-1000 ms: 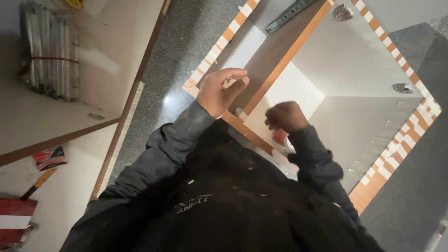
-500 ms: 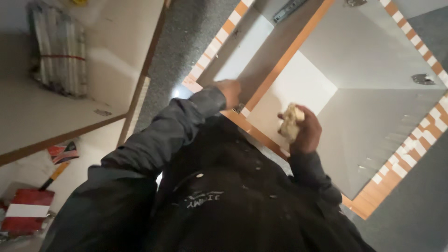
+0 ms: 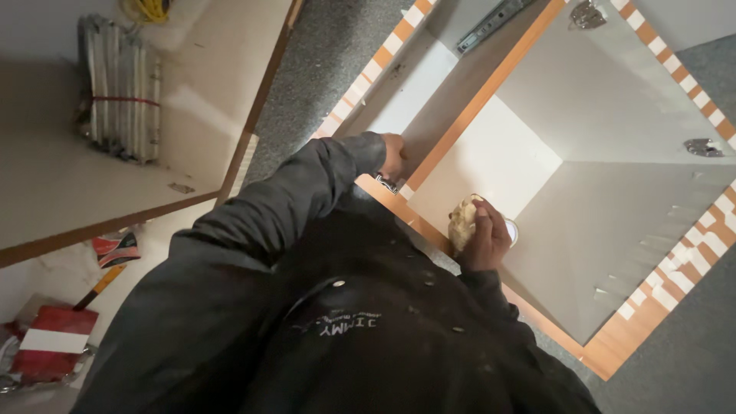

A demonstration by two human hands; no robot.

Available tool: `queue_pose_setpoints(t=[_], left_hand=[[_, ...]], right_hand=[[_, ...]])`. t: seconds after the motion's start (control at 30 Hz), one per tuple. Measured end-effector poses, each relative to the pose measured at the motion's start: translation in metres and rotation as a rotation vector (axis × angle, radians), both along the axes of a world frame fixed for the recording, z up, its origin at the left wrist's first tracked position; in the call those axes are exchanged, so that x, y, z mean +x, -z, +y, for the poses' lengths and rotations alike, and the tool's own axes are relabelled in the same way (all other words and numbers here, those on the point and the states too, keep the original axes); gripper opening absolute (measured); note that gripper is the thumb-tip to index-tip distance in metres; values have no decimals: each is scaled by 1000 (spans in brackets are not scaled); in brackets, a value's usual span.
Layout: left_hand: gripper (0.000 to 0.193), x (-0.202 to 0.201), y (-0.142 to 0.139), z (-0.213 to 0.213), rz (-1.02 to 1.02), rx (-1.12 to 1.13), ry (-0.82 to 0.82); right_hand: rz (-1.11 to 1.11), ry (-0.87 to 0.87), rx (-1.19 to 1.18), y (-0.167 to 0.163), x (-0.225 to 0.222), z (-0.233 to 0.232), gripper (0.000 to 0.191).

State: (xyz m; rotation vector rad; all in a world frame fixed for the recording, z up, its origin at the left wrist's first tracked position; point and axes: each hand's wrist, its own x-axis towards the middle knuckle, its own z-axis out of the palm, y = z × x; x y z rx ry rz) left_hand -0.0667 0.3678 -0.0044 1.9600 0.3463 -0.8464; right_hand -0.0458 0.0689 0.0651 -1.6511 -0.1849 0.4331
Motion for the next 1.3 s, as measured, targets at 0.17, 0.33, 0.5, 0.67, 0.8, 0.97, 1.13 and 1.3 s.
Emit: queue_pose_setpoints(t=[0.17,0.33,0.5,0.67,0.8,0.97,1.13,1.3], left_hand=[[61,-4,-15,19,150,-192,-115],[42,-22,-50,26,20,-480,-350],[19,-42,-85,-30,-292,-541,-516],[16,-74,-115,-63,-462,-393,-525],[14,-110,-136,-30,-642,-217,-548],[23,-126,-177,16,-665,25,-917],[75,-101,-207,-2,-1021,39,-667],[26,-125,-178,46,-942,170,-847]], right_hand=[[-34,-15,59,1,-5,2,24],[18,13,179,-24,3,18,29],[-628,-539,-554,-70,8,54,43],[-629,-706,-690,-69,3,83,41],[-698,-641,-779,-47,8,49,13],[-565,-293,-645,-45,41,1,21],[128,-349,43,-68,18,96,68],[869,-792,697,-92,20,197,83]])
